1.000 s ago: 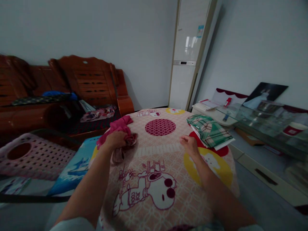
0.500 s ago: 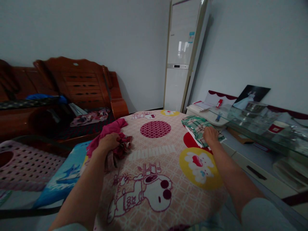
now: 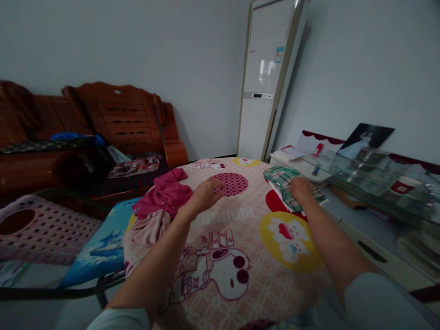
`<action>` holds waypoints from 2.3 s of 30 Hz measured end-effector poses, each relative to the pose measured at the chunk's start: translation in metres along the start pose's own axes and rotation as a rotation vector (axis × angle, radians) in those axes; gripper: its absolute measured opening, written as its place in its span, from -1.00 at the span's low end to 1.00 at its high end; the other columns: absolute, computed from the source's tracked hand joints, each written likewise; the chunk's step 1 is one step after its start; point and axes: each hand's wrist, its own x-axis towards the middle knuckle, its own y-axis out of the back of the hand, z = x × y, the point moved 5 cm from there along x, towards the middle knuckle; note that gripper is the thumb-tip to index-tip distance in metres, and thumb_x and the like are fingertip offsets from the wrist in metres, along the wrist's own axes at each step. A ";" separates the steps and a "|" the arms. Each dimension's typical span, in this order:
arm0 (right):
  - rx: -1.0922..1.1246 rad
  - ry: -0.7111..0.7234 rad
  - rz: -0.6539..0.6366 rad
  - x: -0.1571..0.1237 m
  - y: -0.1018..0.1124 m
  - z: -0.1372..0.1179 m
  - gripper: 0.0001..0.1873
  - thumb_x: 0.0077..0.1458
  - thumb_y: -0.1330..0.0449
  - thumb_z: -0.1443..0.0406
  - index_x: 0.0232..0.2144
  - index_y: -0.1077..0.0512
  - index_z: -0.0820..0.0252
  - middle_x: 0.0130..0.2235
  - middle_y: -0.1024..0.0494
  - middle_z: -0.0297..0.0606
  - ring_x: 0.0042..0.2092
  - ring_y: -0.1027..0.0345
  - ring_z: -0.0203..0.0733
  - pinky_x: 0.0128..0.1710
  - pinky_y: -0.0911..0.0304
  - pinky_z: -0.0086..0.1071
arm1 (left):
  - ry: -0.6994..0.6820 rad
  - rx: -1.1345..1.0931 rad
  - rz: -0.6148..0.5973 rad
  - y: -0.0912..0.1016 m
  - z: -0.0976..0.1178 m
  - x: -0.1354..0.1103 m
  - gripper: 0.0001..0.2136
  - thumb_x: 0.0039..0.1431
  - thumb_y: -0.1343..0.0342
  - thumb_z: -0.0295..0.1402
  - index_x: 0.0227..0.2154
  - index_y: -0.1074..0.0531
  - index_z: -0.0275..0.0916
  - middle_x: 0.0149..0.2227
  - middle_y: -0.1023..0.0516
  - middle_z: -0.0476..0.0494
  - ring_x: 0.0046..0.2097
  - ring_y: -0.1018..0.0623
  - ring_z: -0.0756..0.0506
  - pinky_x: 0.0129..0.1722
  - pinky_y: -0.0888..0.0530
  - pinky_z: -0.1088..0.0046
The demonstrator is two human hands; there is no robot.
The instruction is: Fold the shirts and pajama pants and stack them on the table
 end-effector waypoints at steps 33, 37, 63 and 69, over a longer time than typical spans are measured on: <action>0.083 -0.234 0.034 -0.030 -0.023 0.024 -0.63 0.20 -0.03 0.36 -0.04 -0.47 0.49 0.02 -0.44 0.23 0.09 -0.31 0.11 -0.03 -0.26 -0.20 | 0.365 0.300 1.085 0.142 -0.035 -0.029 -0.62 0.03 0.04 -0.63 -0.11 -0.51 -0.34 0.02 -0.52 -0.21 0.12 -0.43 -0.14 0.16 -0.33 0.27; 0.054 -0.198 0.014 -0.021 -0.027 0.025 -0.63 0.21 0.05 0.44 -0.09 -0.51 0.41 -0.03 -0.49 0.16 0.05 -0.37 0.05 -0.05 -0.28 -0.23 | 0.541 0.304 0.414 0.081 -0.061 -0.024 -0.62 0.04 0.00 -0.55 -0.10 -0.55 -0.28 -0.05 -0.59 -0.21 -0.01 -0.54 -0.23 0.03 -0.45 0.21; 1.516 0.464 -0.040 -0.064 0.116 -0.146 -0.71 -0.19 -0.25 0.12 -0.54 -0.54 0.27 -0.59 -0.43 -0.38 -0.54 -0.20 -0.32 -0.55 -0.07 -0.46 | 0.231 -0.341 0.201 0.084 0.004 0.020 -0.71 0.15 -0.10 -0.23 -0.28 -0.60 -0.35 -0.57 -0.51 -0.07 -0.55 -0.41 0.05 -0.51 -0.35 0.56; 1.620 0.426 -0.228 -0.089 0.114 -0.145 -0.71 -0.25 -0.33 0.11 -0.60 -0.50 0.25 -0.59 -0.45 -0.35 -0.55 -0.23 -0.32 -0.57 -0.11 -0.46 | -0.012 -0.278 -0.132 0.043 0.057 0.003 -0.81 0.09 -0.12 -0.29 -0.45 -0.55 -0.29 -0.59 -0.45 0.03 -0.53 -0.38 0.05 -0.50 -0.26 0.57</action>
